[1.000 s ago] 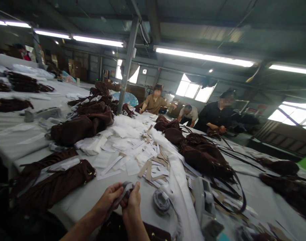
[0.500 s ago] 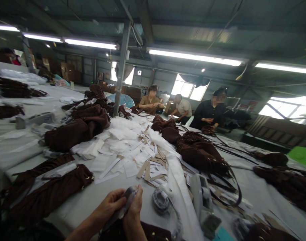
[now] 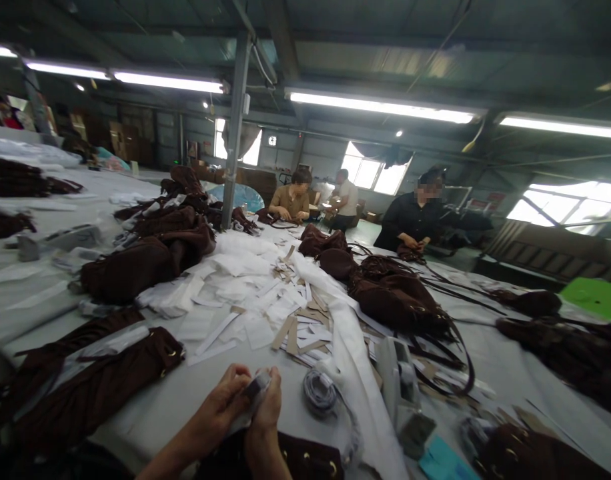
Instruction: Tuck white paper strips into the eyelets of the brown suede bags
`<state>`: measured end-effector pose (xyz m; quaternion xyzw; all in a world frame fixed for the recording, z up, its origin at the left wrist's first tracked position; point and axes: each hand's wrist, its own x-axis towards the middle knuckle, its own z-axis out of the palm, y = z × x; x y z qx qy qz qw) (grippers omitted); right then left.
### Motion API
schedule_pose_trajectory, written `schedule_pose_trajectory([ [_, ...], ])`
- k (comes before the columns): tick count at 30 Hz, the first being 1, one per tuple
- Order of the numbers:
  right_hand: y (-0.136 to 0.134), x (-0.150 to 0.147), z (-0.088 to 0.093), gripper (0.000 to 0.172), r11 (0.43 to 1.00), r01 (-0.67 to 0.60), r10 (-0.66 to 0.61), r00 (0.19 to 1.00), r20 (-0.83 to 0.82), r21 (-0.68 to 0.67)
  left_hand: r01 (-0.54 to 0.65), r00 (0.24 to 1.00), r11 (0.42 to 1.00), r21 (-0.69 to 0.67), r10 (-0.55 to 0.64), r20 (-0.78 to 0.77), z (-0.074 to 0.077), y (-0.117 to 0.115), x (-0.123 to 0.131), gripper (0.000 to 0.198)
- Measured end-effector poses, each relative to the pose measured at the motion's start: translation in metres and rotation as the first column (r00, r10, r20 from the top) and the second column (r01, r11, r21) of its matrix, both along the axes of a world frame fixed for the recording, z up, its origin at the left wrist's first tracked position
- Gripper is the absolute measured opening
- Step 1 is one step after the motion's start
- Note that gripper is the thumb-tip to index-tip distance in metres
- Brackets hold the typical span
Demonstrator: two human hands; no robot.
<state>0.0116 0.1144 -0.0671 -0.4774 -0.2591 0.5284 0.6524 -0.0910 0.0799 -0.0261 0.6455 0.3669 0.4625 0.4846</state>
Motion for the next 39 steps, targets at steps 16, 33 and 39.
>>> schedule_pose_trajectory([
  [16, -0.044, 0.027, 0.030, 0.020, 0.917, -0.324, 0.079, 0.717, 0.693, 0.231, 0.165, 0.882, 0.867, -0.471, 0.085, 0.464, -0.003, 0.015, -0.010, 0.027],
  [33, -0.041, 0.019, 0.017, 0.022, 0.973, -0.166, 0.000, 0.698, 0.716, 0.162, 0.072, 0.892, 0.890, -0.450, 0.145, 0.429, -0.014, 0.001, 0.013, 0.042],
  [39, -0.042, 0.022, 0.020, 0.021, 0.949, -0.230, -0.004, 0.673, 0.740, 0.215, -0.053, 0.916, 0.931, -0.362, 0.190, 0.355, -0.018, -0.003, 0.011, 0.041],
])
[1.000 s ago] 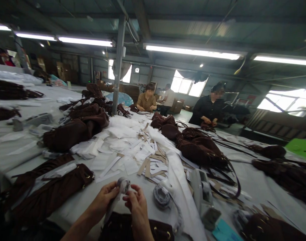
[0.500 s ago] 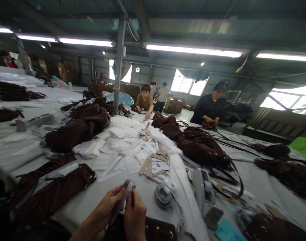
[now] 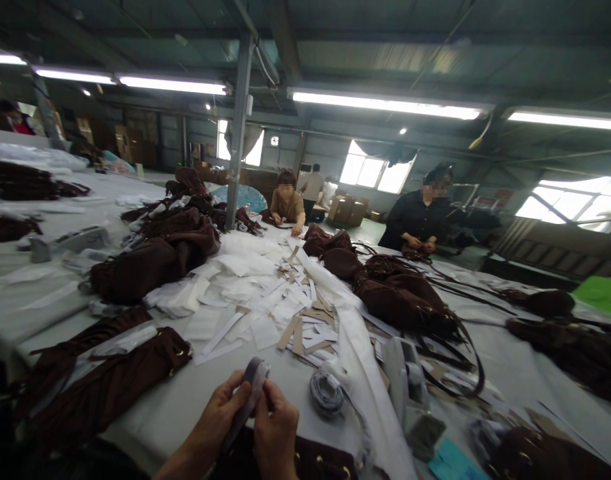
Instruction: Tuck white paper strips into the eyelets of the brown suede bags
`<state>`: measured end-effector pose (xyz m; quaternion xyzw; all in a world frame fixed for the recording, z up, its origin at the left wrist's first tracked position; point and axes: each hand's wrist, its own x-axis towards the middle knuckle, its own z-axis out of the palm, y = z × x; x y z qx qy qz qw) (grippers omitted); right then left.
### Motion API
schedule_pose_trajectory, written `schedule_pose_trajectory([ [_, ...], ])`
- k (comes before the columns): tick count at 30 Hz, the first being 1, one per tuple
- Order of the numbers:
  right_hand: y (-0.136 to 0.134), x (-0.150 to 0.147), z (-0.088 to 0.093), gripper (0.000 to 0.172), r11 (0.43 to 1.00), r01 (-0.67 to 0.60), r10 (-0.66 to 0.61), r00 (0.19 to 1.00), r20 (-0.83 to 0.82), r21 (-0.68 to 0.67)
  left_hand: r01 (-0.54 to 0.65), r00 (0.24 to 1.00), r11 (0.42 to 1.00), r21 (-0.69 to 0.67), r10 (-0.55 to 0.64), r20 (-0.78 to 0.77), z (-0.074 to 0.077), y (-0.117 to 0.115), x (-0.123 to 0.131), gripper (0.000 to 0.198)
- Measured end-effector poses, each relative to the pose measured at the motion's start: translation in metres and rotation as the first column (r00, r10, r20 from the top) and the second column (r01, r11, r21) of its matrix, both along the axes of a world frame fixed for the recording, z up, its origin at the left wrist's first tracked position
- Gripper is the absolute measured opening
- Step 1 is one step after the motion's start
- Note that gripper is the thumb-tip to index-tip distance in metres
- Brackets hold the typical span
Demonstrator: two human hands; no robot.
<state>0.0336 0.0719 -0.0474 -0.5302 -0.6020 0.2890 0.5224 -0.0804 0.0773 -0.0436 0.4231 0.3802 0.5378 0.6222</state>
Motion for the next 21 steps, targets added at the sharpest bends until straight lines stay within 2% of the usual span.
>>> schedule_pose_trajectory([
  [4, -0.002, 0.003, -0.005, 0.023, 0.986, 0.015, -0.044, 0.985, 0.167, 0.168, -0.072, 0.988, 0.986, 0.152, 0.091, -0.124, 0.005, -0.001, -0.003, 0.036],
  [8, -0.003, 0.008, -0.007, 0.025, 0.962, -0.065, 0.017, 0.984, 0.179, 0.264, -0.030, 0.985, 0.981, 0.190, 0.061, -0.161, 0.011, -0.002, -0.004, 0.036],
  [15, -0.009, 0.012, 0.001, 0.019, 0.979, -0.093, 0.076, 0.992, 0.096, 0.184, 0.140, 0.966, 0.960, 0.242, -0.078, -0.248, 0.018, 0.000, -0.013, 0.030],
  [21, -0.013, 0.010, -0.007, 0.022, 0.993, -0.025, 0.020, 0.999, 0.041, 0.112, 0.163, 0.913, 0.907, 0.389, 0.011, -0.408, 0.017, 0.000, -0.014, 0.027],
])
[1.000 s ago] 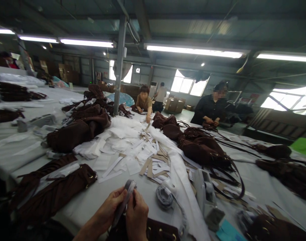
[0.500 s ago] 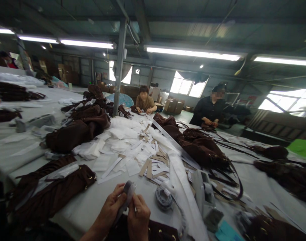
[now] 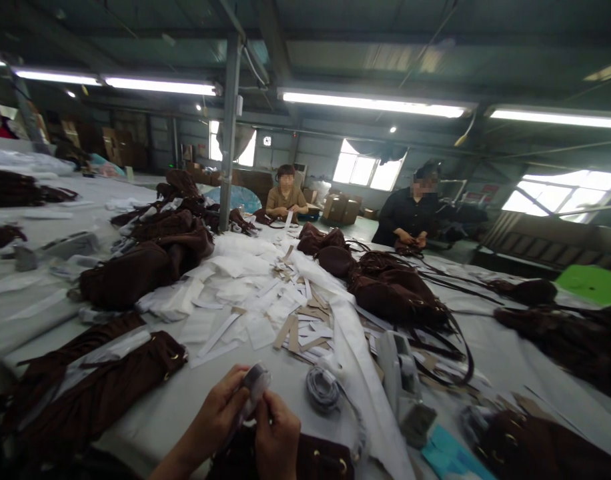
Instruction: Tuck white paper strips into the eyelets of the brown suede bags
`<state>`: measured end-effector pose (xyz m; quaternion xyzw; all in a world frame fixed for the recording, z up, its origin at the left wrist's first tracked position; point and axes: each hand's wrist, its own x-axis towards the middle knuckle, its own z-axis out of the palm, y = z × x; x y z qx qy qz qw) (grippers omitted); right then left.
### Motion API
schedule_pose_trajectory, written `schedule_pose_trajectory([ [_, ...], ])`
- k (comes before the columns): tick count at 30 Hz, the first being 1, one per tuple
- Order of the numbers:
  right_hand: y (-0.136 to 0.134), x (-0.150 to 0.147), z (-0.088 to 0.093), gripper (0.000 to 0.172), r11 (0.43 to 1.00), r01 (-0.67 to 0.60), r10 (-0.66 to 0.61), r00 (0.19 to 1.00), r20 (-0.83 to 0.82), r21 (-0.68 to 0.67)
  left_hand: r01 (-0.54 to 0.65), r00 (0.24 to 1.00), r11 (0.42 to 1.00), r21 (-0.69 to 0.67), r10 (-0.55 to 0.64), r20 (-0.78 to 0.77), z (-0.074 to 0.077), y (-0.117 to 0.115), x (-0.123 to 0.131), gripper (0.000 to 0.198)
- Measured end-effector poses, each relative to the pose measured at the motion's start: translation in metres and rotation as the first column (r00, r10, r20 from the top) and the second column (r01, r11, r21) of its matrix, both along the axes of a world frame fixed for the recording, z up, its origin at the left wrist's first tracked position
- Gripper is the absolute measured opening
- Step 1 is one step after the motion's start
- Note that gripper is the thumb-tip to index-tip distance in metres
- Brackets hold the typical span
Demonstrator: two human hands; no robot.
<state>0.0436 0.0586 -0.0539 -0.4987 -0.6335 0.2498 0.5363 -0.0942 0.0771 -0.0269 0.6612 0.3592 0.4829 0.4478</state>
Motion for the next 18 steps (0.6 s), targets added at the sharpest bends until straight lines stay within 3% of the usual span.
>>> schedule_pose_trajectory([
  [6, -0.001, 0.002, 0.003, 0.025, 0.994, 0.058, -0.067, 0.993, -0.096, -0.089, -0.042, 0.999, 0.999, 0.000, 0.042, -0.032, 0.001, -0.005, 0.008, 0.022],
  [10, -0.004, 0.005, 0.007, 0.023, 0.990, 0.075, -0.090, 0.989, -0.121, -0.123, -0.034, 0.997, 0.997, -0.066, 0.029, -0.068, 0.000, -0.008, 0.007, 0.031],
  [15, -0.008, 0.000, 0.005, 0.027, 0.976, 0.068, -0.096, 0.987, -0.130, -0.206, -0.204, 0.979, 0.963, -0.175, 0.196, -0.060, -0.018, -0.003, 0.002, 0.042],
  [18, -0.007, -0.002, 0.009, 0.028, 0.952, -0.053, -0.030, 0.963, -0.266, -0.302, -0.094, 0.995, 0.974, -0.207, 0.086, -0.051, -0.022, 0.002, -0.001, 0.039],
])
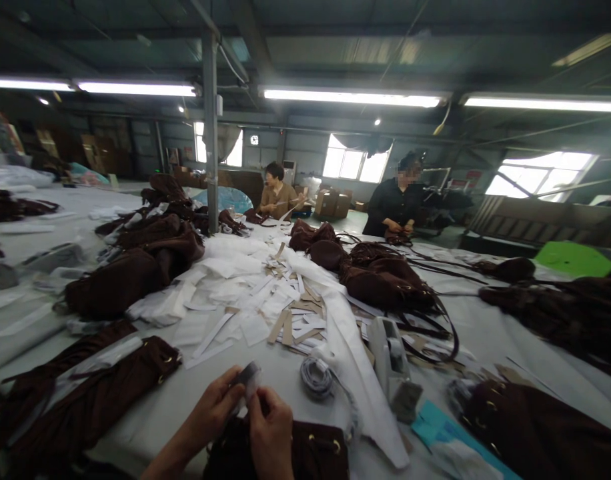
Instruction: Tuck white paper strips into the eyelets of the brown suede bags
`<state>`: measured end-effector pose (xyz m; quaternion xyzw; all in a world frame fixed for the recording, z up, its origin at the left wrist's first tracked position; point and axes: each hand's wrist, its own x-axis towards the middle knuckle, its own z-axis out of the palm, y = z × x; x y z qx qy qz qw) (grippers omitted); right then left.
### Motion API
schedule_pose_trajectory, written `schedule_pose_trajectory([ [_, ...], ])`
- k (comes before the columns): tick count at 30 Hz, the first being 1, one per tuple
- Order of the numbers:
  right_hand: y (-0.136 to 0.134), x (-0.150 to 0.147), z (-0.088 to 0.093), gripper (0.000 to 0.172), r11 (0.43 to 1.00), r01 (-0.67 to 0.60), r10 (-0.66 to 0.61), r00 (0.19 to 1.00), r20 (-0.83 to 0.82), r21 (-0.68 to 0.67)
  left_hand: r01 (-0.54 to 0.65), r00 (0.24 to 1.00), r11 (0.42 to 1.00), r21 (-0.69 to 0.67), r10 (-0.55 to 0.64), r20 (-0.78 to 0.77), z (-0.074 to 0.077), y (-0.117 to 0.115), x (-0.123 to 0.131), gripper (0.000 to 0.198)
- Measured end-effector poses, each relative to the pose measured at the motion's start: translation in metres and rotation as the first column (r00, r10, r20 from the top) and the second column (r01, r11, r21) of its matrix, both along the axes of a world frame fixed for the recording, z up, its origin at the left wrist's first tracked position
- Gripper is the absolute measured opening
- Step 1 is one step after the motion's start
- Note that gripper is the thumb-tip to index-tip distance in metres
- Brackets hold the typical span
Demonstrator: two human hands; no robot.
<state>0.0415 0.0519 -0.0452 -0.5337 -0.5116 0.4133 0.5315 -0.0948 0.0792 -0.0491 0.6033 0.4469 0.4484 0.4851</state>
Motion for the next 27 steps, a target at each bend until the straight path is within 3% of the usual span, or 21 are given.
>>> schedule_pose_trajectory([
  [3, 0.004, 0.003, 0.004, 0.028, 0.990, -0.117, 0.091, 0.959, -0.270, -0.084, 0.137, 0.990, 0.990, 0.032, -0.135, -0.045, 0.009, 0.001, -0.001, 0.033],
  [6, 0.009, 0.008, 0.005, 0.036, 0.977, -0.158, 0.088, 0.906, -0.414, -0.140, 0.211, 0.974, 0.968, 0.134, -0.197, -0.114, 0.021, 0.000, -0.001, 0.027],
  [10, 0.012, 0.009, 0.005, 0.048, 0.968, -0.167, 0.064, 0.885, -0.462, -0.186, 0.238, 0.963, 0.949, 0.208, -0.203, -0.177, 0.025, 0.000, 0.004, 0.026],
  [15, 0.011, 0.004, 0.009, 0.047, 0.977, -0.094, -0.008, 0.882, -0.470, -0.192, 0.244, 0.954, 0.956, 0.164, -0.207, -0.215, 0.030, -0.004, 0.011, 0.024],
  [22, 0.010, -0.002, 0.004, 0.047, 0.983, -0.041, -0.058, 0.857, -0.511, -0.180, 0.116, 0.992, 0.991, 0.061, -0.113, -0.047, 0.030, -0.007, 0.017, 0.037],
  [27, 0.013, -0.004, -0.004, 0.048, 0.981, -0.028, -0.081, 0.843, -0.533, -0.193, 0.119, 0.993, 0.992, -0.028, -0.119, 0.014, 0.023, -0.005, 0.021, 0.034],
])
